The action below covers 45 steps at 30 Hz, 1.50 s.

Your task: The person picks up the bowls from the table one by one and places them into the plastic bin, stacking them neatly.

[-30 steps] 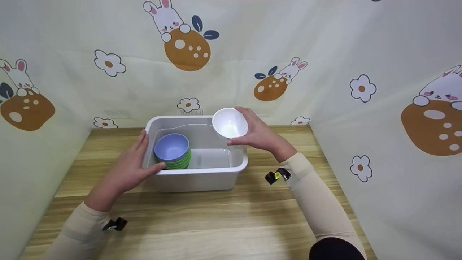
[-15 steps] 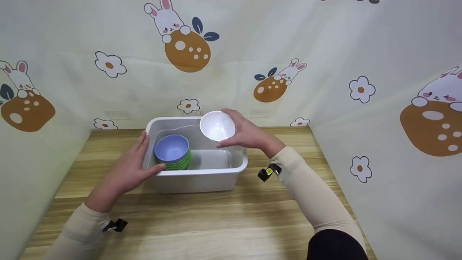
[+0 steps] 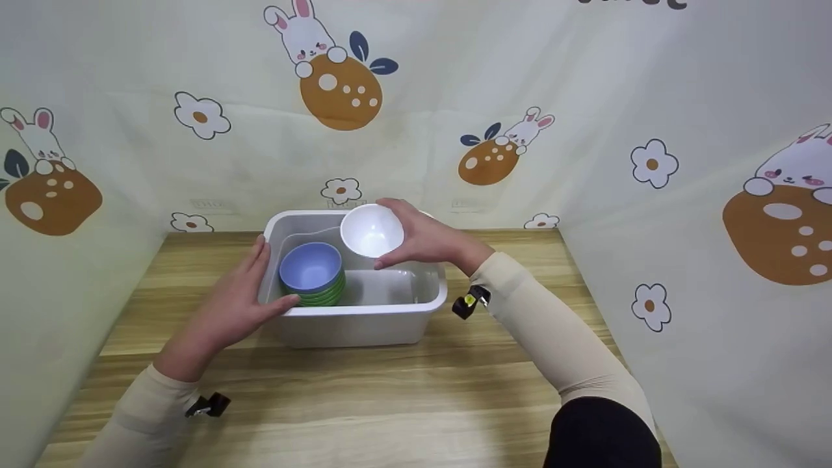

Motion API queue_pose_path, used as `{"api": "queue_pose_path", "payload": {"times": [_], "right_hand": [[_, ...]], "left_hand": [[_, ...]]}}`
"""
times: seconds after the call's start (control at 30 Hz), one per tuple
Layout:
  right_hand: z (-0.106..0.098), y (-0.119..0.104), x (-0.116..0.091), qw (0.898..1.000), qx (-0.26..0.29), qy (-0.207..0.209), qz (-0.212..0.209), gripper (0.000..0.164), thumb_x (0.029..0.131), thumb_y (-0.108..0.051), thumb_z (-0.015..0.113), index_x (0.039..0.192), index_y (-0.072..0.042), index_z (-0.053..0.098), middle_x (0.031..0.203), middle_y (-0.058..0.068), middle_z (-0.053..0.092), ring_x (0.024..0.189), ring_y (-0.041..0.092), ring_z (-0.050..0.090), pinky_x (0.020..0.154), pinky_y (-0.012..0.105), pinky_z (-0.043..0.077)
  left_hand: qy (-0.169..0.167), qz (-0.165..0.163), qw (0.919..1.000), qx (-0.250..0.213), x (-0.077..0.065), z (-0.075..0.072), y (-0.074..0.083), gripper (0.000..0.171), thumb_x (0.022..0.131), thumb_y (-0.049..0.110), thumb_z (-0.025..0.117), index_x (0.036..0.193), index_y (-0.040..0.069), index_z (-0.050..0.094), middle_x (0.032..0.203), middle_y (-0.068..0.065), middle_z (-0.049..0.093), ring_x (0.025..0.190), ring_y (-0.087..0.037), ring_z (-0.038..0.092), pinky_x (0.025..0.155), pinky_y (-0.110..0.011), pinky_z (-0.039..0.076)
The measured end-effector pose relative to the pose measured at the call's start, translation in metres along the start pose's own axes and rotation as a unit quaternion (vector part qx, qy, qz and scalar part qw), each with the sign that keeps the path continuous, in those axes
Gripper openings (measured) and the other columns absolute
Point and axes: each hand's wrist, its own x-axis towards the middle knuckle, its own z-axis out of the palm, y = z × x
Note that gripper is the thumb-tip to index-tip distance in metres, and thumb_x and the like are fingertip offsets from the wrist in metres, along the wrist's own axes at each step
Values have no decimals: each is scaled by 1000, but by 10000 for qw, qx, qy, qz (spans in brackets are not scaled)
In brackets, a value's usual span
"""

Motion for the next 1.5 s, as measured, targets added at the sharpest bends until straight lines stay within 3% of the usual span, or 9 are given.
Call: {"api": "queue_pose_path", "payload": {"times": [0.27, 0.5, 0.83, 1.1, 1.5], "right_hand": [[2, -4, 15, 9993, -8, -314, 192, 117, 77, -46, 102, 169, -28, 33, 155, 5, 53, 136, 28, 58, 114, 53, 53], [7, -5, 30, 9992, -18, -411, 14, 114, 79, -37, 103, 169, -24, 35, 154, 7, 55, 137, 28, 57, 117, 52, 49], [16, -12, 48, 9980, -121, -618, -49, 117, 76, -46, 102, 169, -27, 34, 156, 1, 53, 139, 22, 55, 118, 48, 49], [25, -15, 64, 9967, -213, -762, -200, 117, 78, -40, 103, 170, -25, 31, 157, 1, 51, 140, 22, 54, 118, 45, 50], [42, -20, 84, 9930, -539, -864, -592, 121, 78, -35, 104, 171, -11, 31, 162, 12, 46, 143, 25, 52, 123, 44, 42]], "left_hand": [[-30, -15, 10000, 4, -1, -1, 1, 132, 89, 87, 67, 176, 0, 19, 184, -21, 10, 162, -53, 27, 127, -73, 26], [30, 10, 10000, -15, -1, 0, 0, 131, 89, 85, 69, 176, 0, 20, 184, -21, 10, 159, -54, 33, 127, -73, 28], [-12, -16, 10000, -55, 0, 0, 0, 134, 87, 89, 67, 176, 2, 18, 184, -20, 10, 162, -52, 28, 128, -72, 25], [-80, -93, 9998, -155, 0, 0, 0, 136, 86, 90, 67, 177, 3, 15, 185, -19, 8, 163, -51, 26, 129, -73, 22], [-19, 77, 10000, -21, 1, 1, -2, 131, 90, 84, 69, 175, -1, 18, 184, -19, 8, 160, -53, 32, 127, -73, 27]]}}
